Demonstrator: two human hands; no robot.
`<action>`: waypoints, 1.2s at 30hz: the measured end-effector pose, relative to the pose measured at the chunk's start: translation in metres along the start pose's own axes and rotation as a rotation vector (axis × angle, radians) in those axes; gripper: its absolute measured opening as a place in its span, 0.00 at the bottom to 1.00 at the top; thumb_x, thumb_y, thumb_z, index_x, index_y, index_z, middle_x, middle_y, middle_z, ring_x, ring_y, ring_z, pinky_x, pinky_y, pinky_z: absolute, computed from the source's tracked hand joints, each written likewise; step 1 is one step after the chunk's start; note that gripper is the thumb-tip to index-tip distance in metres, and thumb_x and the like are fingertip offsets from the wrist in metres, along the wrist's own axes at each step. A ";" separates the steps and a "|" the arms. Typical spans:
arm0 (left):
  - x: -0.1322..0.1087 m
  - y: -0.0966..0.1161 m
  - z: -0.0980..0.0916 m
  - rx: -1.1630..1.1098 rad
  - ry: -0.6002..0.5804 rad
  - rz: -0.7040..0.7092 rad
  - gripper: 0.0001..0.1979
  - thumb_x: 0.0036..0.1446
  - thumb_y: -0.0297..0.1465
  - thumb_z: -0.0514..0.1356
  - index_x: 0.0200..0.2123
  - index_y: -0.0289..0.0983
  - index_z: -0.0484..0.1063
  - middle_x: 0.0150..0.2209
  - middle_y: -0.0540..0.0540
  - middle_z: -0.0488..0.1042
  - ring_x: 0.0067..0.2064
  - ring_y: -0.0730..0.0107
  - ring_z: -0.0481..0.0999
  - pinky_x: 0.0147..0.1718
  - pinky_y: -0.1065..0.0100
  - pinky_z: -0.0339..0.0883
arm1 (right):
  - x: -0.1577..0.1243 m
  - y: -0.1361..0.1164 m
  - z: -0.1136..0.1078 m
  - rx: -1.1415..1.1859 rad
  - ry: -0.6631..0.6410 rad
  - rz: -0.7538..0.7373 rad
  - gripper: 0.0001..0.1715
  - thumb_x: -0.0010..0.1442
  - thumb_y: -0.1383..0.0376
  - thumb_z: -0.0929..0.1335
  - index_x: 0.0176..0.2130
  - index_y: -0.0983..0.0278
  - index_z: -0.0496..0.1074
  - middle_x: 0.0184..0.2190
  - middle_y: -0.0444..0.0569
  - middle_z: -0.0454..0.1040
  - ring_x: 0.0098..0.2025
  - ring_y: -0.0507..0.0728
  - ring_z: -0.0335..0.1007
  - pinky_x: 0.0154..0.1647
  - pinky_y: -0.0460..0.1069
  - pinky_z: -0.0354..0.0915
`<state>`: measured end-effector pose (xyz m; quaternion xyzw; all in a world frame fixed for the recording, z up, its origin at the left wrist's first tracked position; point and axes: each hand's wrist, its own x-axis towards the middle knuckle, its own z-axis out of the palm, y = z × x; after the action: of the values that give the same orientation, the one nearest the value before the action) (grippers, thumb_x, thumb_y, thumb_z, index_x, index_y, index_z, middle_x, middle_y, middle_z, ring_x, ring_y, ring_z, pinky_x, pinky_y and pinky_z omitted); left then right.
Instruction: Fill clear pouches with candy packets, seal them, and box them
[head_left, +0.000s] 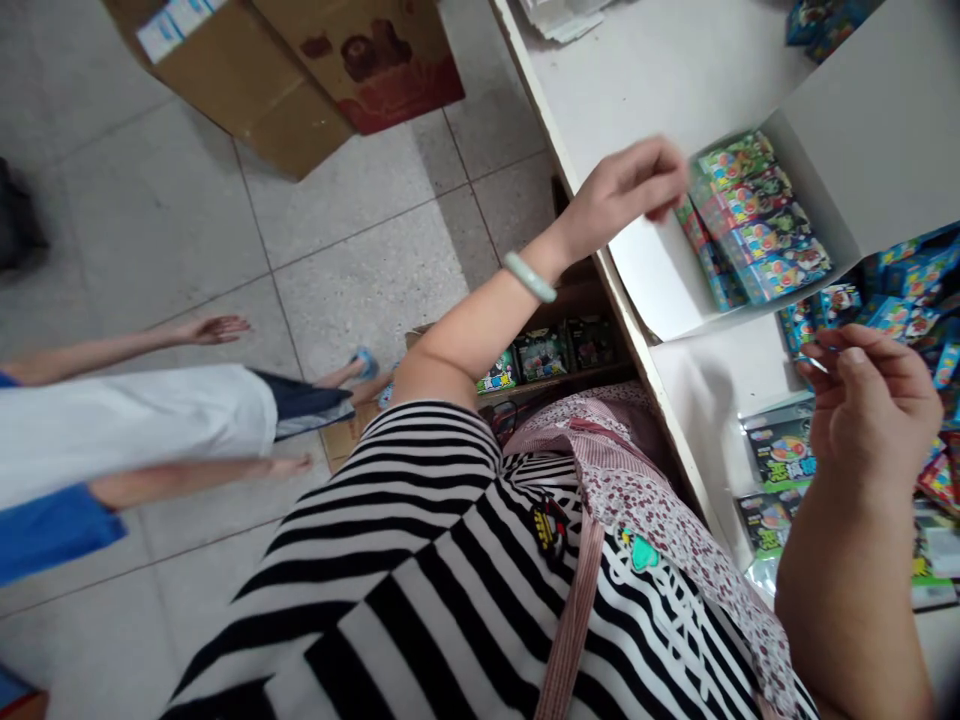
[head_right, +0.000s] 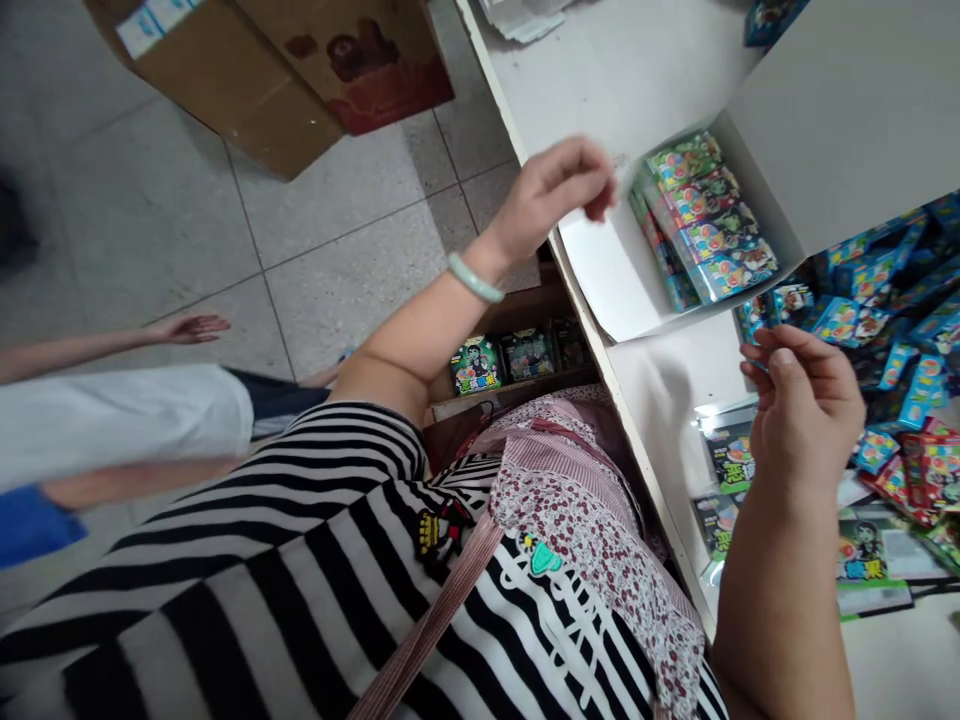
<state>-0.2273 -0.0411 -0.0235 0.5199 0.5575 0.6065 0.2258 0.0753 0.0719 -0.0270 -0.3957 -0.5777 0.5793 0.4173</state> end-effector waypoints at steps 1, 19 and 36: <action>-0.020 0.001 -0.003 -0.052 -0.096 -0.104 0.15 0.68 0.38 0.56 0.35 0.35 0.78 0.34 0.48 0.79 0.33 0.77 0.73 0.37 0.71 0.71 | -0.004 -0.001 0.002 -0.002 -0.013 0.010 0.11 0.48 0.65 0.74 0.35 0.62 0.81 0.31 0.46 0.80 0.30 0.50 0.76 0.31 0.46 0.70; -0.065 0.005 0.074 -0.186 -0.493 -0.360 0.08 0.54 0.34 0.65 0.35 0.37 0.75 0.32 0.48 0.77 0.33 0.72 0.76 0.36 0.70 0.71 | -0.075 -0.011 -0.072 -0.016 0.220 0.061 0.12 0.49 0.59 0.77 0.35 0.59 0.80 0.31 0.44 0.80 0.30 0.51 0.75 0.36 0.48 0.72; -0.101 0.030 0.238 0.645 -0.878 0.081 0.35 0.63 0.34 0.59 0.71 0.35 0.54 0.72 0.34 0.51 0.74 0.42 0.47 0.70 0.44 0.48 | -0.083 0.029 -0.146 -0.786 0.088 0.082 0.19 0.51 0.50 0.70 0.40 0.55 0.80 0.37 0.51 0.79 0.40 0.66 0.74 0.50 0.68 0.67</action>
<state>0.0286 -0.0307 -0.0729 0.7881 0.5484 0.1388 0.2428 0.2397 0.0433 -0.0607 -0.5726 -0.7205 0.3128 0.2350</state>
